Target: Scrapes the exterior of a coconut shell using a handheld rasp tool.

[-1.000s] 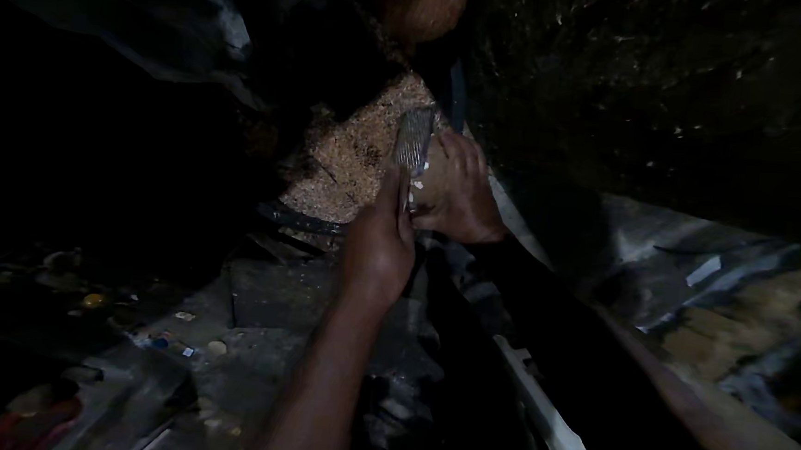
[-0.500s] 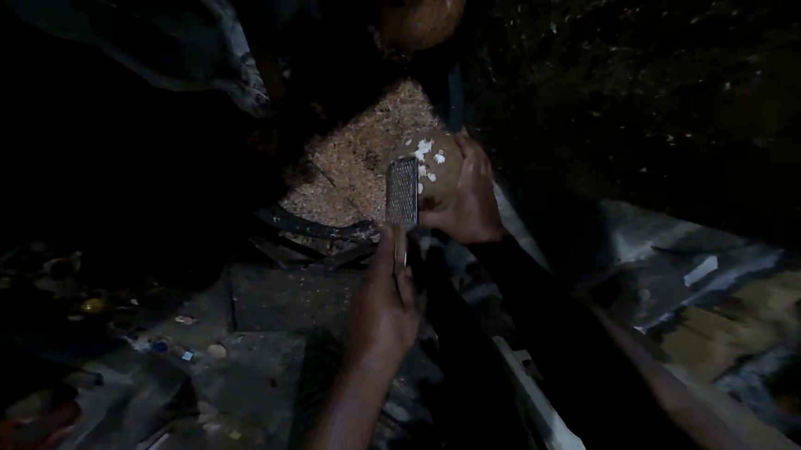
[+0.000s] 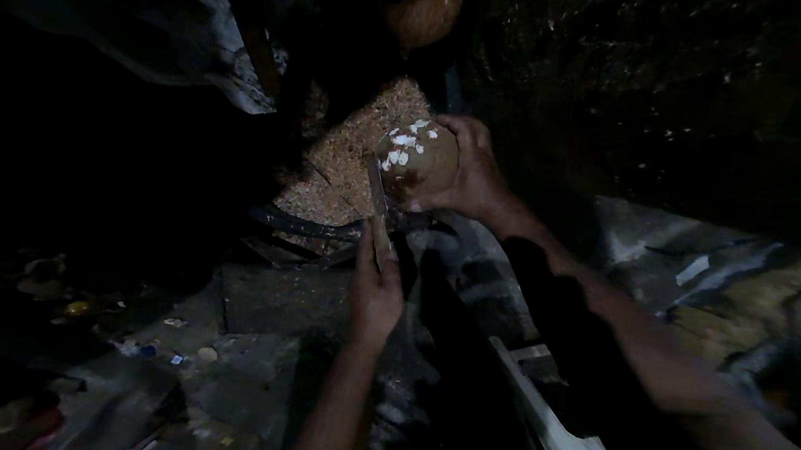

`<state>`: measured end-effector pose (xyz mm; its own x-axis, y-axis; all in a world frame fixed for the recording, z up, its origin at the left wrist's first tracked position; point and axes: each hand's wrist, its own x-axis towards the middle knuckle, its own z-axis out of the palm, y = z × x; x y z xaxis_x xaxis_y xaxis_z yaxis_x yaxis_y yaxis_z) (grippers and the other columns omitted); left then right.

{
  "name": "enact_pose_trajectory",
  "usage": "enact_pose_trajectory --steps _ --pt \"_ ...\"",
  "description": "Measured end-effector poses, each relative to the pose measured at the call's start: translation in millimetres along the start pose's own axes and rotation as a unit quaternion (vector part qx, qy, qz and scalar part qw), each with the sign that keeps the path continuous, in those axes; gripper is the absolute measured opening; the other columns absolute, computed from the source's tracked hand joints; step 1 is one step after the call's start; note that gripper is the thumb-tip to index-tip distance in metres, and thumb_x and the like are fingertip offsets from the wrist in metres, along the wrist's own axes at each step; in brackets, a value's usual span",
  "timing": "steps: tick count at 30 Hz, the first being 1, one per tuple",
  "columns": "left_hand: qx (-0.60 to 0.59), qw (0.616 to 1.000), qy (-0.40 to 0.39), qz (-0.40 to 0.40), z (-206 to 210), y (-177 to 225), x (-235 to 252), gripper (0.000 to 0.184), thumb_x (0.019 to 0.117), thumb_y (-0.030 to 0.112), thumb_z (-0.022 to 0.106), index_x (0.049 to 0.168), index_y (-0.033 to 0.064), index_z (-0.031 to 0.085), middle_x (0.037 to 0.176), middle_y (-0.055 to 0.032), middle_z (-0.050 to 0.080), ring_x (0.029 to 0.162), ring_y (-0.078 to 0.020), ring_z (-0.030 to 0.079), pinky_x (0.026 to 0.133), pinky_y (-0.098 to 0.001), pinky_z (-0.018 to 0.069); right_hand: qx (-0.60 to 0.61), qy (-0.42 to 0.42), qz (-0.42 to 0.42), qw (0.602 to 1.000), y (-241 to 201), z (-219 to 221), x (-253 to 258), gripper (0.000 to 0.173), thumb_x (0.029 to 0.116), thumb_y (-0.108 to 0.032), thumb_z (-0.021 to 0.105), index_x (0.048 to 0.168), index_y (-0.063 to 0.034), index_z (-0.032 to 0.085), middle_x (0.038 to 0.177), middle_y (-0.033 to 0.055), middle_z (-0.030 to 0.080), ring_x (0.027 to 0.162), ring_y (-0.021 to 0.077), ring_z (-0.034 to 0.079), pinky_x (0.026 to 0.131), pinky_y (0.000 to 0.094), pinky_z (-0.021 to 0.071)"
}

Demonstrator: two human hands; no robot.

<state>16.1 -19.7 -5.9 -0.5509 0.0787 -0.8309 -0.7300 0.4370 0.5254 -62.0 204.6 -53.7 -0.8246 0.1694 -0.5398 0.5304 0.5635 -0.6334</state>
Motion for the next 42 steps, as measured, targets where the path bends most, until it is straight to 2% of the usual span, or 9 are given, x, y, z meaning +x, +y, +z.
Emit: enact_pose_trajectory --steps 4,8,11,18,25,29,35,37,42 --pt "-0.062 0.997 -0.044 -0.019 -0.1 26.1 10.5 0.064 0.1093 0.030 0.049 0.164 0.0420 0.017 0.096 -0.0114 0.062 0.056 -0.0210 0.057 0.046 -0.0368 0.0530 0.044 0.036 0.002 0.998 2.3 -7.4 6.8 0.127 0.0454 -0.043 0.101 0.153 -0.0209 0.038 0.148 0.0087 0.051 0.130 0.0228 0.056 0.106 0.0468 0.0538" --pt "0.120 0.990 -0.048 0.061 -10.0 73.8 33.2 0.064 0.1085 0.029 0.048 0.165 0.0328 0.019 0.135 -0.0124 0.063 0.096 -0.0240 0.070 0.081 -0.0476 0.0599 -0.130 0.061 -0.017 0.989 -2.0 -12.2 -2.9 0.144 0.0439 -0.062 0.097 0.162 -0.0146 0.030 0.162 0.0155 0.036 0.144 0.0399 0.039 0.116 0.0595 0.0374" --pt "0.201 0.974 -0.032 0.096 -9.3 110.5 65.1 0.062 0.1083 0.027 0.048 0.165 0.0276 0.021 0.127 -0.0148 0.067 0.102 -0.0272 0.071 0.088 -0.0513 0.0591 -0.184 0.032 -0.033 0.982 -13.6 1.7 6.7 0.141 0.0436 -0.047 0.101 0.161 -0.0161 0.030 0.167 0.0148 0.026 0.152 0.0369 0.031 0.121 0.0530 0.0361" --pt "0.281 0.952 -0.010 0.126 1.0 47.9 -18.6 0.078 0.1030 0.027 0.058 0.166 0.0324 0.013 0.123 -0.0163 0.062 0.091 -0.0272 0.069 0.077 -0.0486 0.0611 -0.190 0.008 0.007 0.982 -22.0 -6.5 16.8 0.139 0.0432 -0.031 0.102 0.161 -0.0137 0.029 0.162 0.0150 0.036 0.148 0.0347 0.038 0.118 0.0539 0.0399" --pt "0.316 0.933 0.027 0.171 11.7 76.8 35.1 0.075 0.1066 0.030 0.051 0.166 0.0379 0.005 0.128 -0.0183 0.060 0.093 -0.0326 0.069 0.073 -0.0528 0.0609 -0.174 0.004 0.013 0.985 -18.8 -3.8 15.8 0.139 0.0490 -0.038 0.102 0.162 -0.0119 0.025 0.161 0.0207 0.034 0.144 0.0402 0.042 0.112 0.0550 0.0460" --pt "0.240 0.952 0.039 0.185 7.8 0.8 3.1 0.066 0.1074 0.027 0.048 0.166 0.0271 0.017 0.145 -0.0139 0.057 0.117 -0.0261 0.067 0.097 -0.0481 0.0573 -0.101 0.023 0.060 0.993 -14.1 -14.1 17.7 0.141 0.0522 -0.044 0.101 0.163 -0.0147 0.020 0.160 0.0191 0.035 0.139 0.0358 0.048 0.107 0.0532 0.0508" --pt "0.213 0.974 -0.029 0.067 -15.6 106.2 63.1 0.061 0.1085 0.030 0.047 0.164 0.0311 0.022 0.122 -0.0149 0.068 0.089 -0.0272 0.070 0.078 -0.0505 0.0594 -0.164 0.017 -0.002 0.986 -11.8 4.0 4.1 0.135 0.0481 -0.046 0.102 0.161 -0.0283 0.030 0.164 0.0169 0.030 0.144 0.0412 0.039 0.110 0.0569 0.0467" --pt "0.216 0.969 0.010 0.121 -5.8 82.8 33.9 0.064 0.1092 0.031 0.046 0.165 0.0335 0.016 0.118 -0.0137 0.067 0.079 -0.0254 0.067 0.067 -0.0481 0.0599 -0.177 0.019 -0.007 0.984 -14.1 1.1 8.9 0.135 0.0472 -0.047 0.102 0.160 -0.0269 0.031 0.162 0.0175 0.032 0.141 0.0416 0.043 0.108 0.0565 0.0487" --pt "0.254 0.957 0.028 0.136 8.3 43.3 -10.4 0.067 0.1069 0.025 0.051 0.166 0.0232 0.018 0.137 -0.0163 0.061 0.100 -0.0273 0.071 0.085 -0.0495 0.0605 -0.137 -0.020 0.081 0.987 -37.9 -10.2 2.5 0.132 0.0551 -0.025 0.102 0.163 -0.0269 0.024 0.164 0.0189 0.028 0.135 0.0475 0.047 0.099 0.0621 0.0527"
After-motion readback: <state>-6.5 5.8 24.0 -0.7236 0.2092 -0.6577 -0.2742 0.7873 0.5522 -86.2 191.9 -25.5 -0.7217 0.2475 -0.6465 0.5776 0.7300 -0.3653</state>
